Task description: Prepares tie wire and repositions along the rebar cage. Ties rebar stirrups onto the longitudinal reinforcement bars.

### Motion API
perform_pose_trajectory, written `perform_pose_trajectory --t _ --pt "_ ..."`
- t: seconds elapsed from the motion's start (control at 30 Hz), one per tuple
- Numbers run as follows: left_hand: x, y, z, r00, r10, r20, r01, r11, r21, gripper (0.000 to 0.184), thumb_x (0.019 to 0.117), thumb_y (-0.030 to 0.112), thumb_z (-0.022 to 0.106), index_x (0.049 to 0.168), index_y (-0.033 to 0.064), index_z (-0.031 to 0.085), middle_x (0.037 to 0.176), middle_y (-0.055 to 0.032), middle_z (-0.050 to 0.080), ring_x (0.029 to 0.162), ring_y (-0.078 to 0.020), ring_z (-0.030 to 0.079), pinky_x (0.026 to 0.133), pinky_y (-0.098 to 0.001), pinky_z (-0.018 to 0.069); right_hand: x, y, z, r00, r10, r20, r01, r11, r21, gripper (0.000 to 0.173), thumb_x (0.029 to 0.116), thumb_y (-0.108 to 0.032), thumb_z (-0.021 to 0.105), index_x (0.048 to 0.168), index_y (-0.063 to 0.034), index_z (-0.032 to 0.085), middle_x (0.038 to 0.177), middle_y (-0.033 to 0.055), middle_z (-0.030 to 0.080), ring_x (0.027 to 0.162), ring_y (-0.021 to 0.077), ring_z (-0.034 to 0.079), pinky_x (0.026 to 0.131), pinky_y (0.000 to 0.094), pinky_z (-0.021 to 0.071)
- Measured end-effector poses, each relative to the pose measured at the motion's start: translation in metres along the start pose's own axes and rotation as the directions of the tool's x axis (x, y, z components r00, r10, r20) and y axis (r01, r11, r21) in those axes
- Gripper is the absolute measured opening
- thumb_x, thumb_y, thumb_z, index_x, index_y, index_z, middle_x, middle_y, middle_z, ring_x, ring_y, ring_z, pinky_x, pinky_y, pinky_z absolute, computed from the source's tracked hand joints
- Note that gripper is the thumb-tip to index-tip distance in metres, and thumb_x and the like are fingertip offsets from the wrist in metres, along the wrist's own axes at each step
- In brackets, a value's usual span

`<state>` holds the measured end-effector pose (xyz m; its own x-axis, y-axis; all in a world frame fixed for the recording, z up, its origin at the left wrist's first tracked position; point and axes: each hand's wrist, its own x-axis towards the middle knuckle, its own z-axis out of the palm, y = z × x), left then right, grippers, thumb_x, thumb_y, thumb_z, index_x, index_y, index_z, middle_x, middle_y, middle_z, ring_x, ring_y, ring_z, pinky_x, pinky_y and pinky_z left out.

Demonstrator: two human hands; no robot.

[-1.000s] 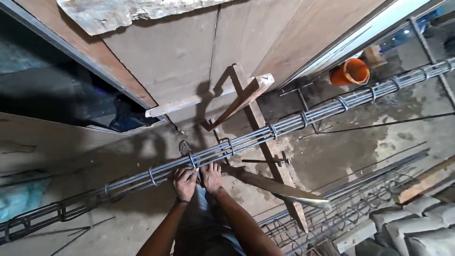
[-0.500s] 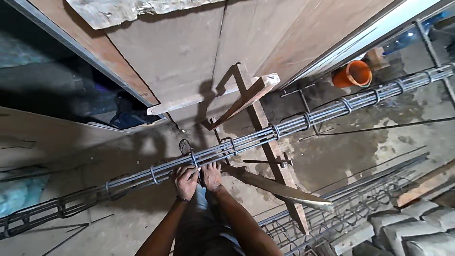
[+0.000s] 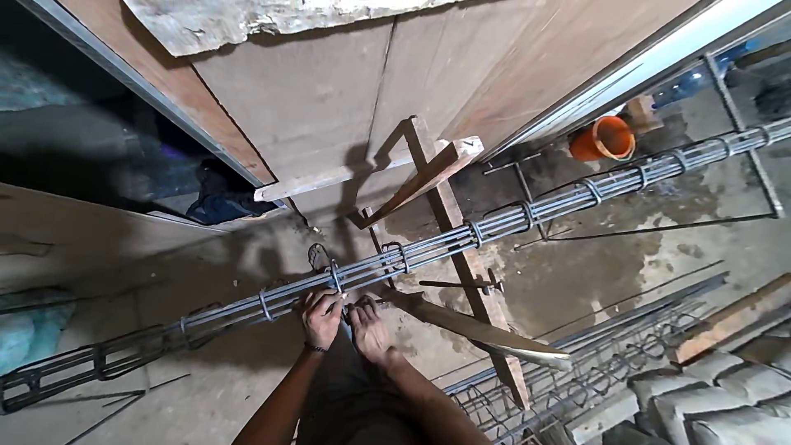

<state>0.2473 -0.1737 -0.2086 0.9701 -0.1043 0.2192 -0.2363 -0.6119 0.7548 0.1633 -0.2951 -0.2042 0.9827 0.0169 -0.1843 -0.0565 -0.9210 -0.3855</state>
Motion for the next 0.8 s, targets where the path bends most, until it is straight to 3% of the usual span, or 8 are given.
perform_pose_trajectory --t 0.03,0.1,0.23,0.37,0.5,0.6,0.73,0.8 --pt "0.0 0.0 -0.001 1.0 0.008 0.003 -0.008 1.0 0.011 0.012 0.0861 0.026 0.077 0.083 0.0149 0.081 0.096 -0.0003 0.078 0.091 -0.0117 0.071 0.092 -0.0357 0.052 0.003 -0.001 0.001 0.989 0.126 0.082 -0.137 0.979 0.152 0.041 0.1018 -0.011 0.051 0.141 -0.0012 0.057 0.101 0.0137 0.076 0.092 0.0301 0.075 0.087 0.0474 0.0603" --pt "-0.001 0.0 -0.002 1.0 0.015 0.007 -0.015 1.0 0.019 0.012 0.0859 0.026 0.077 0.083 0.0153 0.081 0.096 0.0001 0.078 0.092 -0.0114 0.071 0.092 -0.0348 0.0519 0.009 -0.005 0.003 0.906 0.339 0.255 -0.418 0.812 0.407 0.05 0.1076 -0.019 0.044 0.157 -0.0121 0.038 0.094 0.0172 0.073 0.08 0.036 0.073 0.076 0.0547 0.0594" --pt "0.0 0.0 -0.001 1.0 0.01 -0.007 -0.01 1.0 0.01 0.011 0.085 0.025 0.078 0.083 0.0148 0.081 0.095 0.0005 0.078 0.091 -0.0103 0.071 0.092 -0.0336 0.0519 0.009 -0.034 0.015 0.903 0.42 0.088 -0.39 0.718 0.576 0.053 0.1014 -0.009 0.053 0.154 -0.0084 0.047 0.105 0.0201 0.073 0.082 0.0337 0.073 0.079 0.0513 0.0604" --pt "-0.001 -0.002 0.0 1.0 0.021 -0.014 -0.021 1.0 0.008 0.009 0.085 0.025 0.078 0.083 0.0166 0.081 0.096 0.0012 0.078 0.09 -0.01 0.07 0.09 -0.0333 0.0508 0.015 -0.026 0.013 0.91 0.405 -0.087 -0.325 0.828 0.457 0.044 0.0964 -0.008 0.059 0.139 -0.0146 0.066 0.109 0.0205 0.072 0.076 0.0339 0.072 0.067 0.0525 0.0601" --pt "0.0 -0.005 0.001 1.0 0.018 -0.007 -0.018 1.0 0.011 0.009 0.0855 0.025 0.078 0.083 0.0172 0.081 0.097 0.002 0.078 0.091 -0.0094 0.071 0.091 -0.0333 0.0514 0.027 -0.008 -0.004 0.959 0.278 0.054 -0.283 0.94 0.191 0.037 0.1007 -0.017 0.053 0.133 -0.0226 0.07 0.109 0.0185 0.071 0.075 0.0352 0.072 0.064 0.0537 0.0591" --pt "-0.003 -0.008 0.001 0.999 0.045 -0.01 -0.045 0.999 0.003 0.008 0.0862 0.024 0.077 0.084 0.0181 0.081 0.098 0.0026 0.078 0.092 -0.0093 0.071 0.092 -0.0344 0.05 0.024 -0.019 -0.035 0.908 0.32 0.269 -0.366 0.92 0.139 0.041 0.1053 -0.024 0.046 0.144 -0.0244 0.061 0.116 0.0163 0.072 0.086 0.0358 0.073 0.074 0.0555 0.0593" --pt "-0.006 -0.016 -0.008 0.989 0.135 0.063 -0.135 0.991 -0.013 0.015 0.0956 0.024 0.069 0.096 0.0189 0.083 0.107 0.0011 0.078 0.1 -0.0128 0.071 0.096 -0.0376 0.0499 0.013 -0.057 -0.078 0.827 0.383 0.411 -0.425 0.905 0.012 0.038 0.1075 -0.024 0.043 0.138 -0.0073 0.059 0.119 0.0196 0.07 0.093 0.0381 0.073 0.078 0.0542 0.0592" --pt "-0.005 -0.024 -0.015 0.969 0.213 0.123 -0.214 0.977 -0.003 0.022 0.0985 0.022 0.06 0.104 0.0203 0.082 0.113 0.0002 0.077 0.105 -0.0158 0.071 0.097 -0.0416 0.0486 0.014 -0.079 -0.096 0.917 0.279 0.287 -0.259 0.96 -0.105 0.03 0.1021 -0.012 0.05 0.123 0.0007 0.068 0.109 0.021 0.072 0.081 0.0356 0.074 0.067 0.0489 0.06"
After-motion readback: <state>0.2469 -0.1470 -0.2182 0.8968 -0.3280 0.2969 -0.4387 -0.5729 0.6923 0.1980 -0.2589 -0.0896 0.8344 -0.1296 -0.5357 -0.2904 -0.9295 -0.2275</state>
